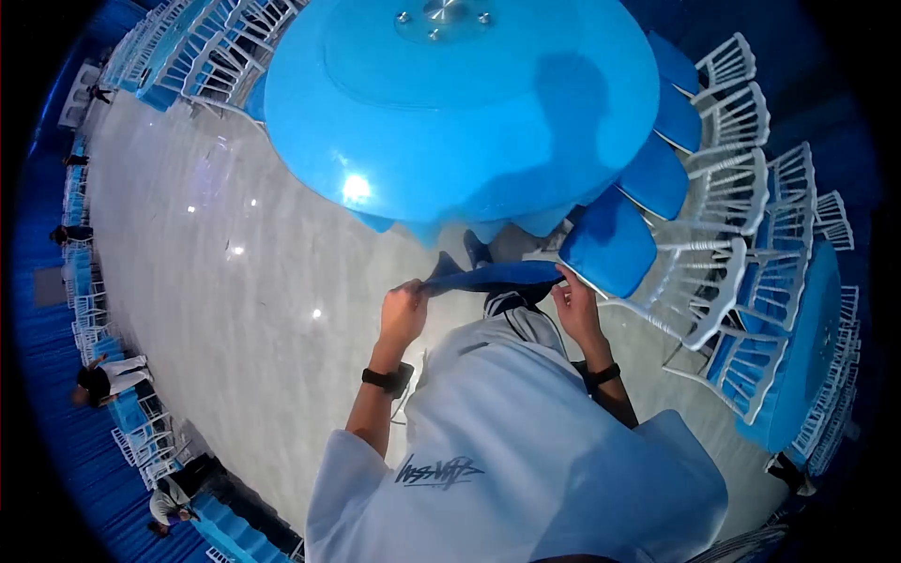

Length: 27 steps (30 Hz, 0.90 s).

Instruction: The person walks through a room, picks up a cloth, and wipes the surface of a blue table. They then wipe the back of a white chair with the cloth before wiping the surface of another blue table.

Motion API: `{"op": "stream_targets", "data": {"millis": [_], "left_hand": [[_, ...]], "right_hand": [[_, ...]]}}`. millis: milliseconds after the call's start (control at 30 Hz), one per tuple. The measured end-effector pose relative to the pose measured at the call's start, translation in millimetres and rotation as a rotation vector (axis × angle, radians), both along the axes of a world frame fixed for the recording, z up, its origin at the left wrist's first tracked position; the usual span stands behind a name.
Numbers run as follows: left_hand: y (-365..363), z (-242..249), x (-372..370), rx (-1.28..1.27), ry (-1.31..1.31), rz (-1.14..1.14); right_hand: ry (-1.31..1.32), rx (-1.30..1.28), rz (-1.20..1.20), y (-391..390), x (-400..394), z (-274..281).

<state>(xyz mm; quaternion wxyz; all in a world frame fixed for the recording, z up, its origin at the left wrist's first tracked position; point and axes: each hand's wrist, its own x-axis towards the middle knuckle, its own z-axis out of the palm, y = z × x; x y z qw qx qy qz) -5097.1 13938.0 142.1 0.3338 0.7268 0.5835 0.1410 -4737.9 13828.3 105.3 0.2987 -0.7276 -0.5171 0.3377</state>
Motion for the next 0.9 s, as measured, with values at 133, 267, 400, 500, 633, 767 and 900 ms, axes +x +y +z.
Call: {"op": "stream_targets", "data": {"millis": [133,267,400,500,633,767,900], "left_hand": [[119,-31,-19,-0.007,0.005,0.044],[264,-69,-35,0.039,-0.153,0.405],[334,-83,3,0.224,-0.086,0.554],[326,-148,31,0.174,0.092,0.259],[291,-187,48,0.178,0.114,-0.155],[310,-212,21,0.111,0.080,-0.275],[343,-228,-27,0.062,-0.082,-0.295]], "right_hand": [[-0.029,0.079,0.076,139,10,-24],[-0.004,0.114,0.221,287,4,-36],[-0.075,0.066,0.298,374,-28,-63],[-0.160,-0.024,0.358,386,-64,-130],[-0.487,0.010,0.448,360,-102,-175],[-0.638,-0.056,0.390,373,-128,-180],[-0.704,-0.023,0.357,394,-175,-180]]}}
